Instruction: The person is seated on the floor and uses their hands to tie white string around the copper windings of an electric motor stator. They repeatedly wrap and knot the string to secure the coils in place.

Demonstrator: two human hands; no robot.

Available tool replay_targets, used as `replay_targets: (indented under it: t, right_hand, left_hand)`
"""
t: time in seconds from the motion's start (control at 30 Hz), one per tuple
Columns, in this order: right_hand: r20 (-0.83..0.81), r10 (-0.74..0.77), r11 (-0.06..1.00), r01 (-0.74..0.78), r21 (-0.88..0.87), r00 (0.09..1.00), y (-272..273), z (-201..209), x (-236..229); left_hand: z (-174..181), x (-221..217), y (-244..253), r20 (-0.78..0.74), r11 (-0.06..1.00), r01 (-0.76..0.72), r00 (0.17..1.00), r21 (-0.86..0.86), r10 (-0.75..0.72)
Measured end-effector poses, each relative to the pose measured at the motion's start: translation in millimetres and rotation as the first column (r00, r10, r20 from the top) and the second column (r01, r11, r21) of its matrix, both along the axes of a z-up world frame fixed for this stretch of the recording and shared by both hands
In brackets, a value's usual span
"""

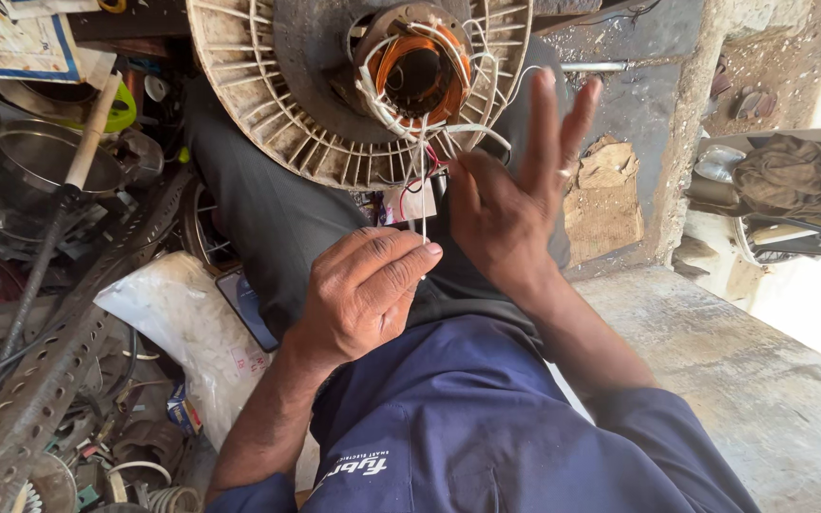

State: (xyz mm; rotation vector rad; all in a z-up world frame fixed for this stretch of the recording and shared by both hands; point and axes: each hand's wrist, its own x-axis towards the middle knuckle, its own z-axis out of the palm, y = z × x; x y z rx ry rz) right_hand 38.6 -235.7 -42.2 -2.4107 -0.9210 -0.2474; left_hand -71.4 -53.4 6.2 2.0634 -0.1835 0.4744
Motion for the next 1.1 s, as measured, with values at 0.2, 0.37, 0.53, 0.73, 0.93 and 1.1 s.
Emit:
replay_targets:
  t: [0.2, 0.37, 0.53, 0.73, 0.93, 1.1]
  right_hand:
    - [-0.219, 0.044, 0.986, -0.077, -0.145, 0.975, -81, 35, -31]
    - [-0.411, 0.047, 0.911, -0.207, -0.356, 0.911, -114, 54, -37]
    - [-0.190, 0.100, 0.995, -0.097, 0.025, 0.977, -53, 53, -17]
    - [-0.077, 0.318, 0.933, -0.298, 0.202, 0.945, 14, 51, 21]
    - [-0.393, 0.195, 0.920, -0.029, 0.391, 0.899, 9, 68, 30]
    - [-0.465, 0.476, 0.695, 0.005, 0.719, 0.746, 4, 69, 24]
  left_hand:
    - [7, 2, 6, 0.019, 0.988, 0.039, 0.999, -0.148, -0.037]
    - [15, 12, 7, 0.001, 0.975, 0.062, 0.998, -0.215, -0.063]
    - [35, 22, 4, 0.005, 0.983, 0.151, 0.988, -0.108, -0.152]
    - [69, 36, 11, 0.036, 0.966, 0.247, 0.969, -0.080, -0.245]
    - [40, 46, 31, 0.095, 0.967, -0.208, 0.976, 0.147, 0.195]
    - [-11, 60, 34, 0.121, 0.923, -0.051, 0.993, 0.381, 0.005]
